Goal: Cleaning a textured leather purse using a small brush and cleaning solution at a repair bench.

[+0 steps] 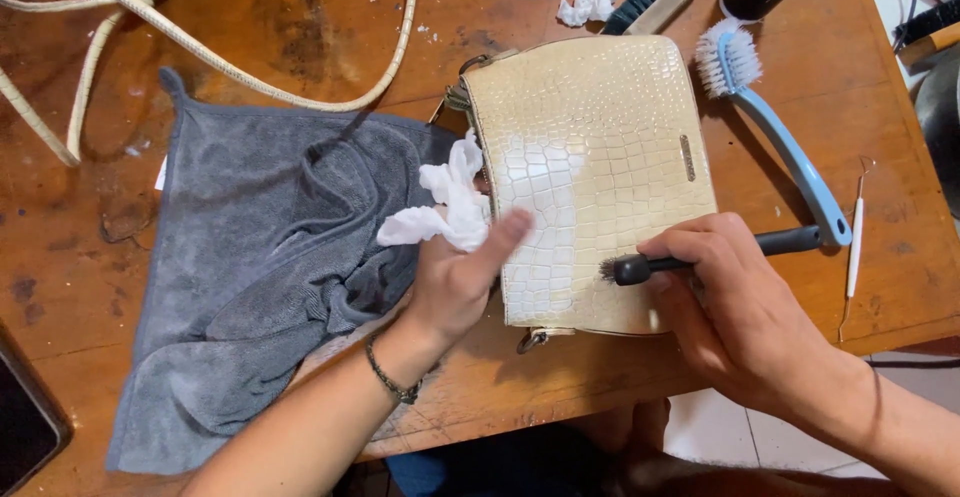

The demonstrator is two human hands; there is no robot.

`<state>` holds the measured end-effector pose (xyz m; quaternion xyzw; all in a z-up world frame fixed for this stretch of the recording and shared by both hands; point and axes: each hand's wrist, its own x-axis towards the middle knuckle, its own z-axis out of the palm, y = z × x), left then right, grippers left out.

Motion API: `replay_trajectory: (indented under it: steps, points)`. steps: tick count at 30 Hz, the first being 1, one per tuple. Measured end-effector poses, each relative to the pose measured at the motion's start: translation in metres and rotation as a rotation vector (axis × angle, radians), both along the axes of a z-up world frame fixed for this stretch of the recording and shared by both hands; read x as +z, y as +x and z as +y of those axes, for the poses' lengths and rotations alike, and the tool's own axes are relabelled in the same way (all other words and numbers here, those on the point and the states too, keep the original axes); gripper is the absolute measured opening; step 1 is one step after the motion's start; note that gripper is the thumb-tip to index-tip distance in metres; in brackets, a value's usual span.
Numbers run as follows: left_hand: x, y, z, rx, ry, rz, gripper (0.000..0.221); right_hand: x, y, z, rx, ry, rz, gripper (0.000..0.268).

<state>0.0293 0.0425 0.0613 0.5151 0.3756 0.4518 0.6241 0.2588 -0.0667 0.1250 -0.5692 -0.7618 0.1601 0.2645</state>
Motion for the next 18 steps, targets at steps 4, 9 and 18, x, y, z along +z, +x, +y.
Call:
replay_trajectory:
  steps: [4,9,18]
  points:
    - [0.035,0.002,0.004,-0.38,0.137,0.017,0.053,0.001,0.0,0.002,-0.025,-0.015,0.003,0.026]
    - [0.048,0.005,-0.005,-0.411,-0.025,-0.02,0.053,-0.001,0.001,0.0,-0.028,-0.032,-0.005,0.025]
    - [0.038,0.007,-0.002,0.039,-0.358,0.292,0.08,0.0,0.001,0.0,-0.045,-0.007,0.011,0.028]
